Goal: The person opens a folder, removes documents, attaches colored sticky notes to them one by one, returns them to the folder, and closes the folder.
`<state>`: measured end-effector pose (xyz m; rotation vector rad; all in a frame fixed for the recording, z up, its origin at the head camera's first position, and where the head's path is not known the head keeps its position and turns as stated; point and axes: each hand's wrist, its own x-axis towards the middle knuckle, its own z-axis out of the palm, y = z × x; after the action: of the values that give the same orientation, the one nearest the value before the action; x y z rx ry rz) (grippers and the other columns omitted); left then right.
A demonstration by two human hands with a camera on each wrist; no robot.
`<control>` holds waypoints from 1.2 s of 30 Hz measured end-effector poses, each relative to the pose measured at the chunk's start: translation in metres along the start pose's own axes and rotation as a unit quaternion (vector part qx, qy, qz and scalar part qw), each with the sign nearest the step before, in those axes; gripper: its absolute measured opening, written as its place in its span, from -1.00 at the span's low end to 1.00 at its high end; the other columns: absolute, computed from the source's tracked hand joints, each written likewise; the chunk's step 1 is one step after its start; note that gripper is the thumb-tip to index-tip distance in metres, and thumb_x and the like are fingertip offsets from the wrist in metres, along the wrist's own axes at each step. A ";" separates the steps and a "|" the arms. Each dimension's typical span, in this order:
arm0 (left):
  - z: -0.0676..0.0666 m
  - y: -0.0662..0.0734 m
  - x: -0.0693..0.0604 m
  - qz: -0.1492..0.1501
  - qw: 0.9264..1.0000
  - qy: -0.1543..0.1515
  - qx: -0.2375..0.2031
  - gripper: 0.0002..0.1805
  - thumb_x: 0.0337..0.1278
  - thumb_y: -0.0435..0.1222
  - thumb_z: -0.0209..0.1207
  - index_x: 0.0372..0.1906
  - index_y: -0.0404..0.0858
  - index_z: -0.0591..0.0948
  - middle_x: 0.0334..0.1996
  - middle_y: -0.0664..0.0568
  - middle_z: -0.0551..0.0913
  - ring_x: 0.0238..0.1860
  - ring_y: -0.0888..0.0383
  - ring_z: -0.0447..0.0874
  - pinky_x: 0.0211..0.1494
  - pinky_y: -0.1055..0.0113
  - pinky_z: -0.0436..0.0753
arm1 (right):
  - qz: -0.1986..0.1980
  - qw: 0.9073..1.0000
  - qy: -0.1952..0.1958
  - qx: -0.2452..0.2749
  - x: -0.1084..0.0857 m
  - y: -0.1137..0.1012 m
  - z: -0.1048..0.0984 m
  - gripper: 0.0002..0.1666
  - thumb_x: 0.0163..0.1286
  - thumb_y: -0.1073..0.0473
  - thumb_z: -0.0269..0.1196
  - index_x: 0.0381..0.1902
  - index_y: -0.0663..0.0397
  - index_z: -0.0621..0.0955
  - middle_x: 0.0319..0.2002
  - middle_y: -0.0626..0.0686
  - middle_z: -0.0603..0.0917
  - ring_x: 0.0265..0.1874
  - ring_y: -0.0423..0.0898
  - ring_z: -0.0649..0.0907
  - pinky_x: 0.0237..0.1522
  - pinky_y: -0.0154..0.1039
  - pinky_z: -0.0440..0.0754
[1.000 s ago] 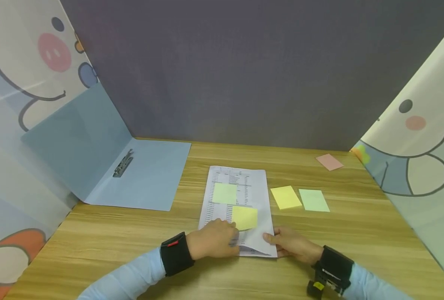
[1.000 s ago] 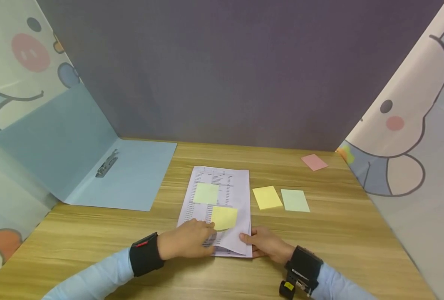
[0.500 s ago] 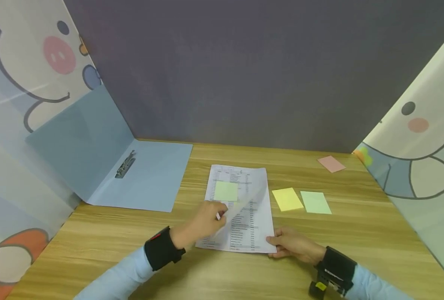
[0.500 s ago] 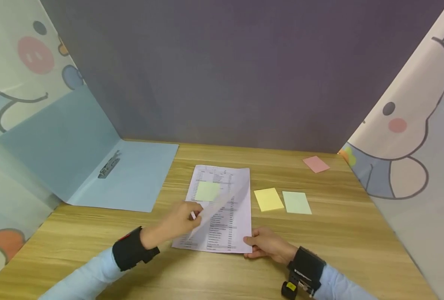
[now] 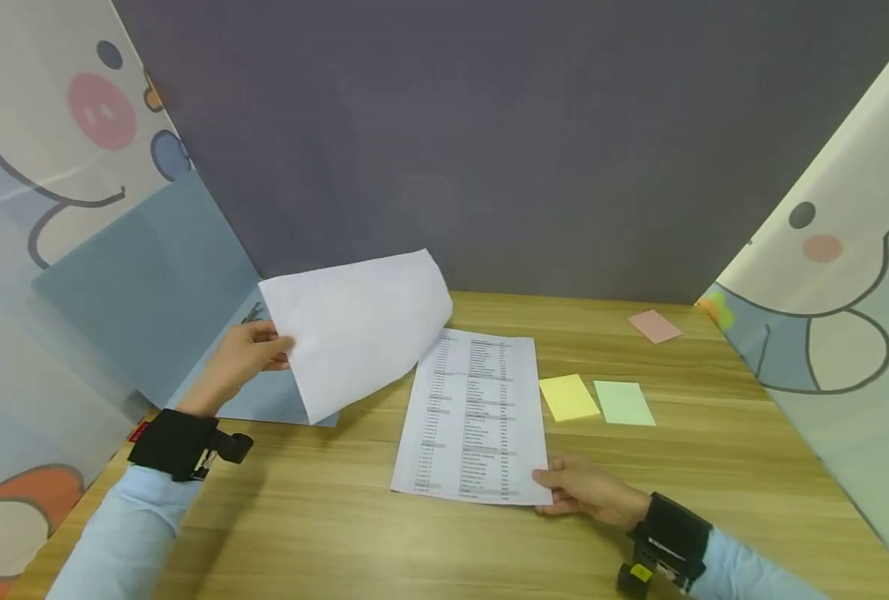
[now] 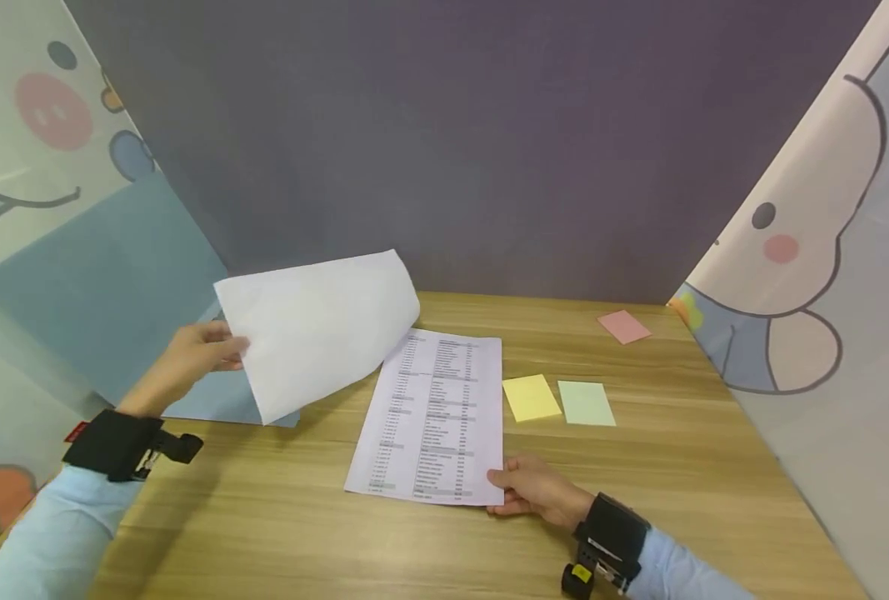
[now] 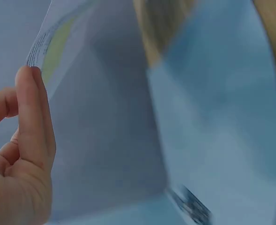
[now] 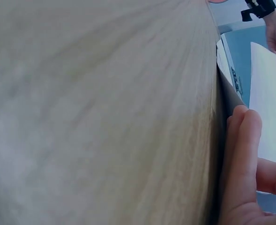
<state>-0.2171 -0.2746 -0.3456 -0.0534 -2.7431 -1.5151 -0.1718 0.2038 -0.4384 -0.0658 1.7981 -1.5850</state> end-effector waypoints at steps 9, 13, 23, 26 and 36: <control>-0.034 -0.070 0.012 -0.096 0.995 -0.015 -0.034 -0.40 0.30 -0.17 0.00 0.14 -0.62 0.21 -0.06 -0.23 0.41 -0.35 0.45 0.58 -0.14 0.45 0.62 | -0.005 1.000 -0.002 0.007 -0.001 -0.001 -0.002 -0.62 0.37 0.18 0.09 -0.08 0.47 0.46 -0.28 0.14 0.69 -0.40 -0.15 0.69 -0.32 -0.34 0.66; -0.036 -0.096 0.011 -0.138 0.989 -0.031 -0.038 -0.44 0.27 -0.19 0.02 0.12 -0.61 0.28 -0.17 -0.07 0.51 -0.39 0.45 0.59 -0.19 0.47 0.61 | -0.007 1.000 -0.003 0.011 -0.001 -0.001 -0.003 -0.62 0.36 0.18 0.10 -0.07 0.46 0.47 -0.25 0.15 0.69 -0.37 -0.13 0.69 -0.29 -0.32 0.66; -0.035 -0.117 0.009 -0.186 0.981 -0.036 -0.039 -0.38 0.20 -0.32 0.07 0.15 -0.71 0.14 -0.35 0.01 0.50 -0.47 0.38 0.58 -0.28 0.46 0.63 | -0.010 1.000 -0.012 0.006 -0.004 0.002 -0.003 -0.63 0.36 0.17 0.10 -0.09 0.45 0.49 -0.21 0.17 0.68 -0.33 -0.12 0.69 -0.29 -0.34 0.66; -0.035 -0.117 0.013 -0.188 0.981 -0.036 -0.023 -0.37 0.19 -0.32 0.07 0.16 -0.71 0.15 -0.36 0.02 0.52 -0.47 0.38 0.59 -0.29 0.45 0.64 | -0.012 1.000 -0.005 0.001 -0.005 0.004 -0.002 -0.64 0.36 0.18 0.10 -0.12 0.45 0.50 -0.21 0.18 0.68 -0.32 -0.12 0.69 -0.29 -0.33 0.66; -0.033 -0.103 0.025 -0.173 0.982 -0.036 0.066 -0.57 0.15 -0.28 0.08 -0.11 -0.64 0.37 -0.39 -0.17 0.53 -0.44 0.19 0.61 -0.32 0.34 0.65 | -0.024 1.000 0.013 -0.010 -0.010 0.003 0.006 -0.59 0.38 0.19 0.07 -0.04 0.51 0.48 -0.19 0.21 0.68 -0.30 -0.12 0.69 -0.27 -0.30 0.66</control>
<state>-0.2460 -0.3564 -0.4150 0.3989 -3.0263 -1.4123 -0.1598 0.2039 -0.4356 -0.0974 1.8452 -1.6084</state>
